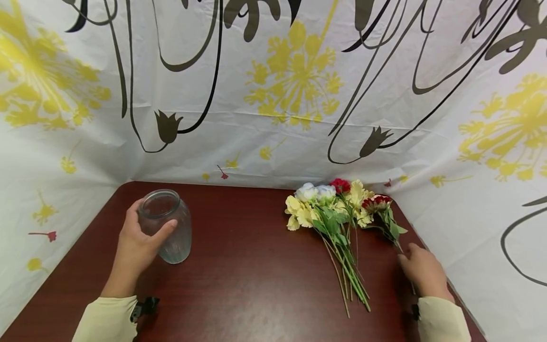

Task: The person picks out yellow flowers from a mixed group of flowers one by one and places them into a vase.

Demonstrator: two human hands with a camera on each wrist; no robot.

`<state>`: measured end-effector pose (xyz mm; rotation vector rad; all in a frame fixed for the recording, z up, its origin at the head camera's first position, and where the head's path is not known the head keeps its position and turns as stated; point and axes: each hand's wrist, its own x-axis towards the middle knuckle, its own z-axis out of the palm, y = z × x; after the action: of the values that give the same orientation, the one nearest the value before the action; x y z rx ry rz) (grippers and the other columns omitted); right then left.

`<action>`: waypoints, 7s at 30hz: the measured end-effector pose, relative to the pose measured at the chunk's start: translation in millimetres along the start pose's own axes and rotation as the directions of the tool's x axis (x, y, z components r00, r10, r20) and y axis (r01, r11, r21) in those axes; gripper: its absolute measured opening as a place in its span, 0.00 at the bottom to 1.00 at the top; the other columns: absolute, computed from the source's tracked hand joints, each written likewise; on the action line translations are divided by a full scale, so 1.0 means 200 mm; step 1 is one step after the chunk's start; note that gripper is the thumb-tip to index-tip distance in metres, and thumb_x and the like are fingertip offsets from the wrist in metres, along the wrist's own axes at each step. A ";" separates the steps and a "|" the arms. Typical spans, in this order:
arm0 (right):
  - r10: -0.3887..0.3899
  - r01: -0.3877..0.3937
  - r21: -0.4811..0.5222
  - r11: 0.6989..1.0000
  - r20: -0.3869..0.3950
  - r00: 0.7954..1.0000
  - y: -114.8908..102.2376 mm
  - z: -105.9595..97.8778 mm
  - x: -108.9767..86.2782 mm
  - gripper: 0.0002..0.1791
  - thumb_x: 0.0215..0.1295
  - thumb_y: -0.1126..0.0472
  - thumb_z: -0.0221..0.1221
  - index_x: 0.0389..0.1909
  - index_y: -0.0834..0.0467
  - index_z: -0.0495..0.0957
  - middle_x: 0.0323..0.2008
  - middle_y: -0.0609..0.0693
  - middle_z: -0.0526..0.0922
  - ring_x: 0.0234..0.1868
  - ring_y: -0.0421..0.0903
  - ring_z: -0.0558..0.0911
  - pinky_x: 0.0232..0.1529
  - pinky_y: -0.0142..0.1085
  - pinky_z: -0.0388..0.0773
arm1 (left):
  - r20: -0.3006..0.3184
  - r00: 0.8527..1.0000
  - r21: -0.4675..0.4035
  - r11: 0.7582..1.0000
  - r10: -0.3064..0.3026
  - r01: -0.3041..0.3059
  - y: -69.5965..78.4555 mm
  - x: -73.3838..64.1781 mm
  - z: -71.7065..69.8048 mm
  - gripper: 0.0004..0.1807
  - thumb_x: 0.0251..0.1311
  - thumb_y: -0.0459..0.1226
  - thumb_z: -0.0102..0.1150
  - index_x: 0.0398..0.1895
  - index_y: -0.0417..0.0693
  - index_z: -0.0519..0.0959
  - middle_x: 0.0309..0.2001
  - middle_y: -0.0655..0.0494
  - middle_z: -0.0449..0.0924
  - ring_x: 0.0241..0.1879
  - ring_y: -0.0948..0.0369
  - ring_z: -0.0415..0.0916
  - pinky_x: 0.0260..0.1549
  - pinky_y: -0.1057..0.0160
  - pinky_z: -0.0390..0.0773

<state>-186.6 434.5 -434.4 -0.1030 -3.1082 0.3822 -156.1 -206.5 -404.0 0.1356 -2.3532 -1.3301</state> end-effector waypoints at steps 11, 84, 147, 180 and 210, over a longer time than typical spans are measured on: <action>-0.074 0.066 0.115 0.991 0.069 0.995 -0.37 -0.02 -0.07 0.15 0.70 0.57 0.58 0.47 0.64 0.77 0.42 0.61 0.83 0.39 0.58 0.82 0.36 0.54 0.76 | 0.015 1.000 0.004 1.000 0.001 -0.001 -0.01 0.00 0.00 0.51 0.56 0.48 0.71 0.77 0.47 0.51 0.66 0.37 0.64 0.62 0.40 0.63 0.52 0.32 0.63; -0.209 0.211 0.163 0.964 -0.031 0.977 -0.58 0.10 -0.12 0.07 0.63 0.71 0.55 0.30 0.58 0.68 0.24 0.49 0.67 0.22 0.45 0.65 0.25 0.39 0.62 | -0.007 1.000 -0.007 1.000 -0.002 0.002 0.00 0.00 0.01 0.52 0.56 0.47 0.71 0.77 0.48 0.51 0.67 0.38 0.64 0.63 0.41 0.63 0.54 0.32 0.63; 0.064 -0.055 0.081 0.995 -0.115 0.991 -0.06 -0.02 -0.06 0.14 0.68 0.59 0.53 0.39 0.69 0.74 0.29 0.61 0.76 0.28 0.55 0.74 0.27 0.48 0.68 | -0.010 1.000 -0.015 1.000 -0.001 0.001 0.00 -0.01 0.01 0.51 0.56 0.46 0.71 0.77 0.48 0.51 0.66 0.38 0.64 0.62 0.41 0.64 0.53 0.32 0.63; -0.114 0.092 0.199 0.976 0.103 0.988 -0.42 0.18 -0.03 0.02 0.67 0.66 0.57 0.38 0.61 0.75 0.28 0.51 0.76 0.26 0.47 0.71 0.29 0.44 0.70 | -0.007 1.000 -0.019 1.000 0.002 -0.002 0.00 0.00 0.01 0.51 0.55 0.46 0.71 0.77 0.48 0.51 0.67 0.38 0.64 0.63 0.42 0.63 0.55 0.31 0.63; -0.170 0.177 0.226 0.958 -0.053 0.984 -0.41 0.07 -0.06 0.09 0.69 0.70 0.52 0.47 0.67 0.73 0.42 0.65 0.82 0.32 0.51 0.79 0.29 0.45 0.74 | -0.005 1.000 -0.022 1.000 -0.003 0.003 -0.01 0.00 0.01 0.52 0.55 0.47 0.71 0.77 0.49 0.51 0.66 0.38 0.64 0.62 0.42 0.63 0.55 0.32 0.63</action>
<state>-180.8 351.3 -428.5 0.1626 -2.9810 0.7210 -157.4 -205.8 -406.5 0.1359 -2.3341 -1.3550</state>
